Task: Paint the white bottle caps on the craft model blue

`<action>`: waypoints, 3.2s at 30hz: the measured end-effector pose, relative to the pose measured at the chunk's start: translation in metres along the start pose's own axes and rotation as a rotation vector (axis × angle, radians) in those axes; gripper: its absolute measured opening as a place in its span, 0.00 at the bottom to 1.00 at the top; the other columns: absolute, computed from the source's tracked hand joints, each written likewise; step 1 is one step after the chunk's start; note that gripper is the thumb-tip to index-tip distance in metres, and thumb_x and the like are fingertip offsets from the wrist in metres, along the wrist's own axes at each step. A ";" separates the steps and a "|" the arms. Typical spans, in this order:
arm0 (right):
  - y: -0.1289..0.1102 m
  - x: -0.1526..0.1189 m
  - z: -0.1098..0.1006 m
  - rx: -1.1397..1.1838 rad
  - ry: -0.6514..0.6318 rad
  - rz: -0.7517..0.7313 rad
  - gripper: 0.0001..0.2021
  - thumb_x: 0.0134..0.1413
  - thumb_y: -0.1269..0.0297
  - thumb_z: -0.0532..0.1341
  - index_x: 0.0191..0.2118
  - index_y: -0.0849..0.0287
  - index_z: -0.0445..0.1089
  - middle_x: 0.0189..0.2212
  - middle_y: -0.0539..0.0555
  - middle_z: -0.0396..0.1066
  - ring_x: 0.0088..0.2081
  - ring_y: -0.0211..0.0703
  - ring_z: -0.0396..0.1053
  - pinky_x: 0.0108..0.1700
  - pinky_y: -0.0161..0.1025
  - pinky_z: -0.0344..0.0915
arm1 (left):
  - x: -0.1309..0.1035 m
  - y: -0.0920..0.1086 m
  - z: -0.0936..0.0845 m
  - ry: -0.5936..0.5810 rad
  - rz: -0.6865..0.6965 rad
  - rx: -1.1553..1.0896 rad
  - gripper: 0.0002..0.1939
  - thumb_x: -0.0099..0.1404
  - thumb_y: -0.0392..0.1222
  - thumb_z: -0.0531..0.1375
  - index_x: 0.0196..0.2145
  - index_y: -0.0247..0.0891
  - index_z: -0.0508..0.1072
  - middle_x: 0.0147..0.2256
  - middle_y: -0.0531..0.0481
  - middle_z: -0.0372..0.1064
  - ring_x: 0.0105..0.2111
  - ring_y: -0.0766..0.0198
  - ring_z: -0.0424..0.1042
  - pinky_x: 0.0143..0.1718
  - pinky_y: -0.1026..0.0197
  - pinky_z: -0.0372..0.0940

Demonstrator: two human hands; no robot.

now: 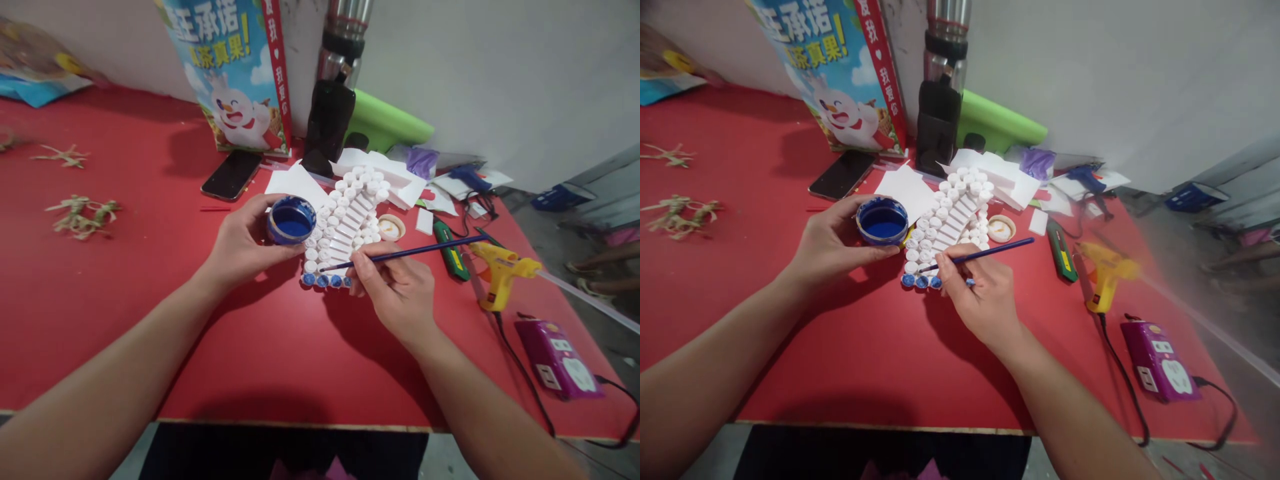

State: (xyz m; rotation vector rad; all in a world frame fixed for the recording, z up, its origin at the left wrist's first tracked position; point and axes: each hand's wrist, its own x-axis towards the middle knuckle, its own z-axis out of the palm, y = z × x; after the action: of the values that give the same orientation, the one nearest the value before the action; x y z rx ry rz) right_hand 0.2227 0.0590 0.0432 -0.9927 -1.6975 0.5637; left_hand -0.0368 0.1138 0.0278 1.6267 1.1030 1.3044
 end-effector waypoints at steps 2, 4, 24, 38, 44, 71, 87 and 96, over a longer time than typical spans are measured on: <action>0.000 0.000 0.000 0.001 -0.001 -0.012 0.08 0.78 0.61 0.67 0.41 0.51 0.77 0.25 0.44 0.79 0.21 0.37 0.77 0.25 0.36 0.73 | 0.000 0.000 0.000 -0.009 0.005 -0.007 0.38 0.53 0.51 0.87 0.57 0.41 0.82 0.55 0.41 0.86 0.56 0.40 0.85 0.58 0.41 0.82; 0.000 0.000 0.000 0.003 -0.003 -0.016 0.08 0.78 0.61 0.67 0.41 0.51 0.77 0.24 0.44 0.79 0.21 0.37 0.77 0.26 0.36 0.73 | 0.000 0.000 0.000 -0.012 0.012 -0.008 0.38 0.53 0.51 0.86 0.58 0.41 0.82 0.56 0.40 0.86 0.56 0.40 0.85 0.59 0.41 0.82; -0.002 0.001 -0.001 -0.032 0.000 -0.021 0.08 0.77 0.63 0.67 0.40 0.52 0.77 0.24 0.44 0.80 0.21 0.36 0.77 0.26 0.35 0.73 | -0.001 0.001 -0.001 -0.024 0.010 0.014 0.38 0.55 0.53 0.86 0.58 0.42 0.82 0.56 0.41 0.86 0.57 0.40 0.85 0.59 0.41 0.82; -0.003 0.001 -0.003 -0.034 0.009 0.000 0.08 0.76 0.66 0.67 0.40 0.52 0.77 0.24 0.44 0.79 0.21 0.36 0.77 0.26 0.36 0.73 | -0.001 0.006 0.002 0.004 -0.039 -0.015 0.37 0.53 0.50 0.86 0.57 0.40 0.83 0.56 0.41 0.86 0.57 0.40 0.85 0.59 0.45 0.80; -0.003 0.002 -0.002 -0.033 -0.004 -0.004 0.07 0.76 0.66 0.67 0.40 0.52 0.77 0.25 0.44 0.79 0.21 0.37 0.77 0.26 0.36 0.73 | -0.001 0.007 0.001 -0.002 -0.036 -0.019 0.38 0.52 0.49 0.86 0.58 0.39 0.83 0.56 0.40 0.86 0.56 0.41 0.85 0.58 0.45 0.80; -0.002 0.005 -0.008 -0.080 0.000 0.008 0.09 0.76 0.67 0.67 0.38 0.53 0.77 0.24 0.45 0.78 0.21 0.36 0.76 0.27 0.36 0.72 | 0.000 0.006 0.000 -0.019 -0.041 -0.015 0.38 0.52 0.52 0.87 0.57 0.40 0.83 0.56 0.39 0.86 0.57 0.39 0.84 0.59 0.42 0.81; -0.001 0.005 -0.010 -0.077 0.023 0.058 0.10 0.78 0.59 0.67 0.39 0.52 0.77 0.25 0.46 0.78 0.21 0.39 0.75 0.27 0.39 0.73 | 0.000 0.008 0.002 -0.011 -0.053 -0.012 0.37 0.51 0.49 0.86 0.57 0.40 0.82 0.55 0.39 0.86 0.54 0.42 0.85 0.57 0.43 0.81; 0.000 0.005 -0.008 -0.062 0.041 0.051 0.11 0.79 0.57 0.67 0.39 0.52 0.77 0.25 0.46 0.78 0.21 0.38 0.75 0.27 0.39 0.73 | 0.000 0.008 0.001 -0.015 -0.064 0.002 0.38 0.51 0.53 0.86 0.57 0.41 0.82 0.55 0.40 0.86 0.55 0.40 0.84 0.58 0.43 0.81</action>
State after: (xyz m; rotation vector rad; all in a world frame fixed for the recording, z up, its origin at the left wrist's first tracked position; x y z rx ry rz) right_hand 0.2300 0.0625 0.0486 -1.0874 -1.6655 0.5226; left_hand -0.0347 0.1115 0.0353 1.5875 1.1386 1.2479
